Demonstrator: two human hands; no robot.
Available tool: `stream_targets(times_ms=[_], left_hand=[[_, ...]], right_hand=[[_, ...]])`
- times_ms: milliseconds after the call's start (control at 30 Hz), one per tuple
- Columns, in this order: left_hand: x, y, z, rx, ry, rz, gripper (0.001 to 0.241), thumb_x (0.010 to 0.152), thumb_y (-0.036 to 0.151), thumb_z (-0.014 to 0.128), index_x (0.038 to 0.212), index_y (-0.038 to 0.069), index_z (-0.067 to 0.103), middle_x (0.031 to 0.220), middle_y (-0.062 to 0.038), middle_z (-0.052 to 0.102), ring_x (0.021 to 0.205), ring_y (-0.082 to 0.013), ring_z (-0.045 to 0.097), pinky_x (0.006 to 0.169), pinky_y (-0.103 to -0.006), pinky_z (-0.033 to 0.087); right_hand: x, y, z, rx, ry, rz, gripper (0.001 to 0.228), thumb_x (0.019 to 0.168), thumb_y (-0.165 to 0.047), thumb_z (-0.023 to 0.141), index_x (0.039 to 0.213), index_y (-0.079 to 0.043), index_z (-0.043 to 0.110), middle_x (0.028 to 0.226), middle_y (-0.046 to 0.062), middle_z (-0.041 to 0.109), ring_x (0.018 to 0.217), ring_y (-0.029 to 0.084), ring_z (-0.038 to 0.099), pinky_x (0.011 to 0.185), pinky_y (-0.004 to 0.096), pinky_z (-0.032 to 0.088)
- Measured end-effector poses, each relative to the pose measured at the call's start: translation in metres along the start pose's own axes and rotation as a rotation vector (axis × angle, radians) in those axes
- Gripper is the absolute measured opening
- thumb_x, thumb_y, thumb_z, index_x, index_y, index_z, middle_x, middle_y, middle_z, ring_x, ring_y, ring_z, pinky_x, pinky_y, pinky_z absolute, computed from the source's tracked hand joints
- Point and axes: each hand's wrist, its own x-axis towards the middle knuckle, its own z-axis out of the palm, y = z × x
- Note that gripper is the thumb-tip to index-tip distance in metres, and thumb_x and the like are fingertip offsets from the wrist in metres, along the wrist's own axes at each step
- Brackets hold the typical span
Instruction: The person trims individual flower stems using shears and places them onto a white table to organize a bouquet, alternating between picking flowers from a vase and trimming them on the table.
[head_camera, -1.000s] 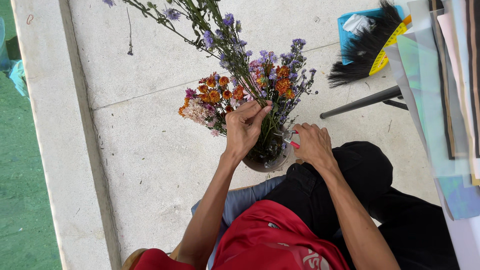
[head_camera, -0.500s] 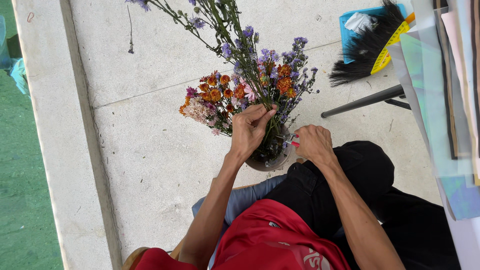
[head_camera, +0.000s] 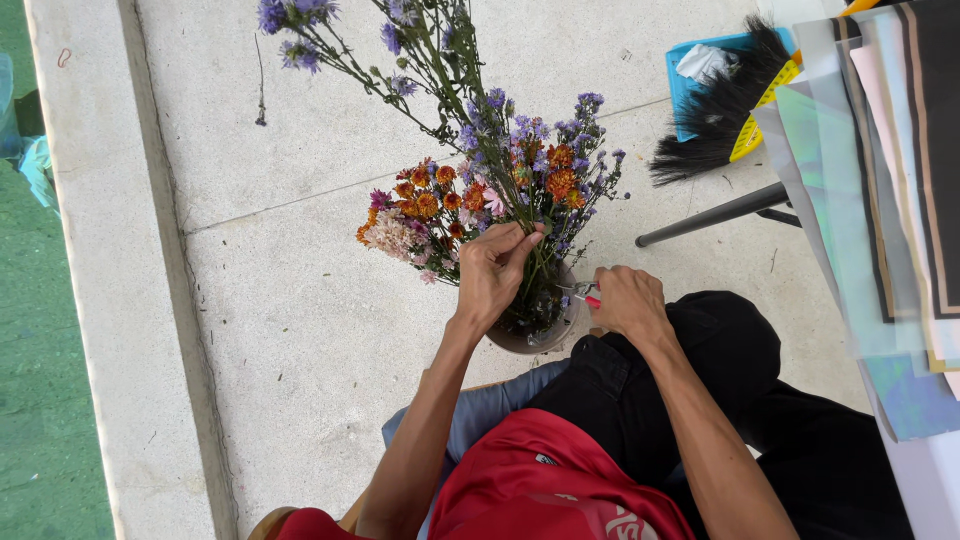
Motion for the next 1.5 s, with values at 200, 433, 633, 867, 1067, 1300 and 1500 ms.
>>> stream_targets(times_ms=[200,433,633,867,1067,1300,1500], left_hand=[[0.009,0.023,-0.005,-0.006,0.012,0.009,0.017,0.106,0.002,0.083,0.121,0.007,0.09,0.109,-0.02,0.089,0.106,-0.0416,0.085,0.084,-0.0425,0.067],[0.009,0.027,0.002,0.005,0.015,0.015,0.018,0.105,0.001,0.084,0.121,0.006,0.089,0.109,-0.02,0.089,0.107,-0.0412,0.085,0.084,-0.0435,0.067],[0.006,0.015,0.002,0.005,0.011,0.046,0.016,0.103,0.002,0.086,0.117,0.008,0.09,0.106,-0.017,0.09,0.101,-0.0407,0.086,0.082,-0.0442,0.068],[0.006,0.032,0.0,0.01,0.004,0.028,0.017,0.104,0.003,0.085,0.119,0.008,0.09,0.107,-0.018,0.09,0.101,-0.0378,0.087,0.081,-0.0413,0.067],[0.009,0.057,-0.008,0.003,-0.038,0.018,0.017,0.104,0.001,0.084,0.119,0.007,0.09,0.106,-0.019,0.09,0.1,-0.0392,0.087,0.076,-0.0397,0.066],[0.021,0.142,0.002,-0.104,-0.191,0.046,0.018,0.1,0.0,0.087,0.115,0.01,0.092,0.099,-0.019,0.09,0.096,-0.0328,0.087,0.064,-0.0341,0.067],[0.043,0.283,0.01,-0.194,-0.413,0.025,0.008,0.104,0.014,0.085,0.105,0.009,0.091,0.108,-0.006,0.091,0.082,-0.0036,0.072,0.054,-0.0192,0.048]], right_hand=[[-0.032,-0.04,-0.045,0.701,0.06,0.257,0.058,0.099,-0.028,0.08,0.143,0.004,0.06,0.111,0.02,0.07,0.102,0.039,0.073,0.092,0.056,0.057],[-0.042,-0.1,-0.027,1.115,-0.093,0.211,0.046,0.104,-0.024,0.078,0.137,0.002,0.057,0.106,0.013,0.064,0.083,0.026,0.078,0.08,0.043,0.069],[-0.033,-0.093,-0.025,0.91,0.033,0.123,0.042,0.104,-0.021,0.078,0.135,0.0,0.061,0.1,0.014,0.066,0.091,0.033,0.075,0.085,0.053,0.062],[-0.035,-0.089,-0.025,0.919,0.054,0.128,0.04,0.101,-0.018,0.081,0.135,-0.001,0.066,0.101,0.015,0.072,0.085,0.03,0.077,0.081,0.049,0.063],[-0.059,-0.099,-0.064,1.042,0.458,0.033,0.032,0.106,-0.01,0.08,0.134,-0.001,0.065,0.112,0.018,0.076,0.095,0.025,0.075,0.087,0.043,0.06],[-0.124,-0.113,-0.169,0.896,0.746,-0.254,0.024,0.097,0.004,0.085,0.12,-0.002,0.081,0.098,0.013,0.084,0.086,0.02,0.076,0.089,0.042,0.066],[-0.203,-0.108,-0.221,0.963,0.834,-0.274,0.022,0.103,0.001,0.077,0.125,0.001,0.074,0.107,0.01,0.084,0.098,0.018,0.081,0.099,0.029,0.068]])
